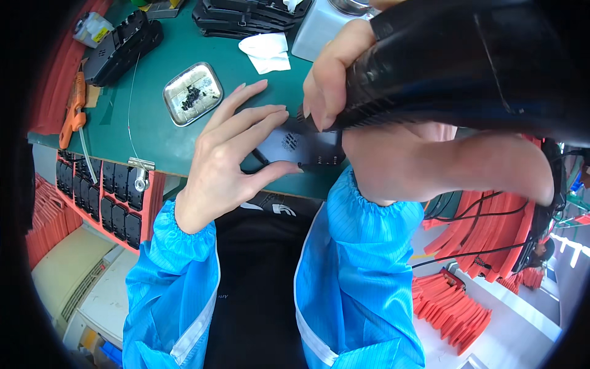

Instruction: Assembling, screwing, and soldering components of a handheld electronic device.

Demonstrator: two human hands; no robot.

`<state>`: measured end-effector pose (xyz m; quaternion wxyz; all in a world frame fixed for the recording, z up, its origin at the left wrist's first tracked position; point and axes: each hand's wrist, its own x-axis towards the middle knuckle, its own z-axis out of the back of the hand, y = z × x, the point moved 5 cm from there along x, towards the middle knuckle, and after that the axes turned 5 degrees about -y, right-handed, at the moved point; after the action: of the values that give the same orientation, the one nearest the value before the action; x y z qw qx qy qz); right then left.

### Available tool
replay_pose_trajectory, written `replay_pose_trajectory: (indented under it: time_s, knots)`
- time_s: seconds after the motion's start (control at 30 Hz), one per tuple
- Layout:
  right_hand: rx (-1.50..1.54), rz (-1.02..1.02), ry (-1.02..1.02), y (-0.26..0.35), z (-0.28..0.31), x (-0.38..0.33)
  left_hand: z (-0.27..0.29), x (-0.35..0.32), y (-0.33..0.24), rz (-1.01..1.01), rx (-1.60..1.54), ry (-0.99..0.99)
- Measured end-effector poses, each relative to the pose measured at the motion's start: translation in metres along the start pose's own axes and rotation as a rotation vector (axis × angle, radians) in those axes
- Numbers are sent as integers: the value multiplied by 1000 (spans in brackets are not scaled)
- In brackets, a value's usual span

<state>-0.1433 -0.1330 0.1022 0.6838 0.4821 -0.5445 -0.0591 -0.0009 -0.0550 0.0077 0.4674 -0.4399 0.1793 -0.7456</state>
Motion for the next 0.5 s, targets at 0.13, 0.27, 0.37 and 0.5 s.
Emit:
replay_pose_trajectory:
  time_s: [0.13, 0.27, 0.37, 0.5]
  knots:
    - [-34, -113, -59, 12, -10, 3, 0, 0, 0, -3, -3, -1]
    - [-20, -119, -46, 4, -2, -2, 0, 0, 0, -4, -9, -4]
    - [70, -53, 35, 1, 3, -4, -1, 1, -1, -6, 1, 1]
    - [46, -72, -18, -1, 7, -7, -1, 1, 0, 1, 3, -6]
